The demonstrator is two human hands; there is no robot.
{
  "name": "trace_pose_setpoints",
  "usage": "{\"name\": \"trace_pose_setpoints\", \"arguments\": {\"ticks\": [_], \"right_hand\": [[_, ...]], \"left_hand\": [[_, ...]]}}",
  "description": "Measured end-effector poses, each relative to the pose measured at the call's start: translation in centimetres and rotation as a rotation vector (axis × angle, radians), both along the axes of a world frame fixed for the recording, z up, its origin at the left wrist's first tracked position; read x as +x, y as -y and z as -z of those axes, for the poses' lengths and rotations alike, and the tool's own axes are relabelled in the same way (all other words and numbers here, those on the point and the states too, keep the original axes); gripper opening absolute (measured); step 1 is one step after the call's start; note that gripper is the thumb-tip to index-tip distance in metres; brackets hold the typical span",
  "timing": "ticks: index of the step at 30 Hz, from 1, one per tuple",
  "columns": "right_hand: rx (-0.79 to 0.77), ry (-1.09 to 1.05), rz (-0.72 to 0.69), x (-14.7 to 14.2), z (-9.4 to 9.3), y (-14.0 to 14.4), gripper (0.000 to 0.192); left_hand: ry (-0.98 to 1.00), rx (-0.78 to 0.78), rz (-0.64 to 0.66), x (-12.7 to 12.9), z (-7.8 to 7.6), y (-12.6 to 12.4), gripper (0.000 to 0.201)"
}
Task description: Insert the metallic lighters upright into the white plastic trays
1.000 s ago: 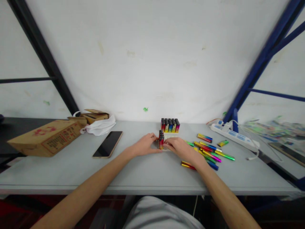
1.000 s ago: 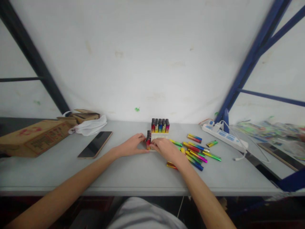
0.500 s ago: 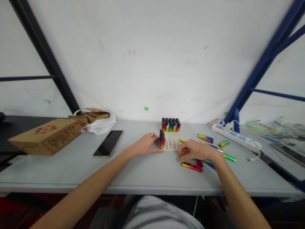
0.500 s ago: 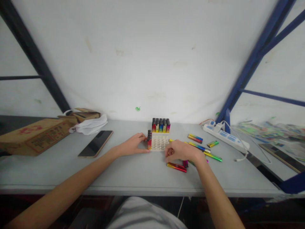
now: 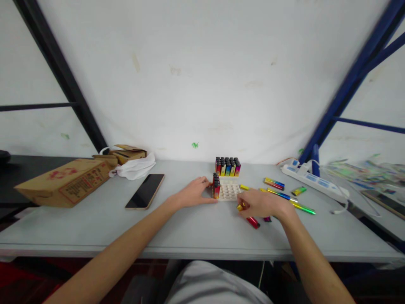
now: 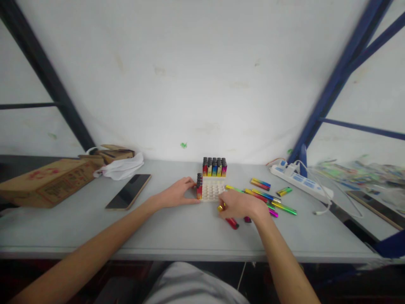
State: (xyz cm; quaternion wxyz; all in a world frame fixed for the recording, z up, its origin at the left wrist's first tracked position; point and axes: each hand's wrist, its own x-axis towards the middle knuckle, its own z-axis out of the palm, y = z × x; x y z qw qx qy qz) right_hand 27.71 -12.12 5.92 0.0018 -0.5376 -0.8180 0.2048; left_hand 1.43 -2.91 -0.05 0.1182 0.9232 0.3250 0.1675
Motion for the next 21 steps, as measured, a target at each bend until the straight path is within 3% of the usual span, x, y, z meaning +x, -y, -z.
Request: {"name": "trace_pose_setpoints", "arguments": {"ticks": [5, 11, 17, 21], "right_hand": [[0.191, -0.166, -0.087, 0.0, -0.6, -0.9, 0.009], [0.297, -0.467, 0.027, 0.8, -0.3, -2.3, 0.035], [0.124, -0.853, 0.158, 0.9, 1.1, -3.7, 0.050], [0.073, -0.971, 0.162, 0.5, 1.5, -3.7, 0.049]], "left_hand": [[0.008, 0.004, -0.003, -0.1, 0.1, 0.0, 0.062], [0.025, 0.010, 0.009, -0.1, 0.2, -0.3, 0.058], [0.055, -0.062, 0.043, -0.6, -0.2, -0.7, 0.056], [0.032, -0.083, 0.043, -0.7, -0.4, -0.8, 0.052]]}}
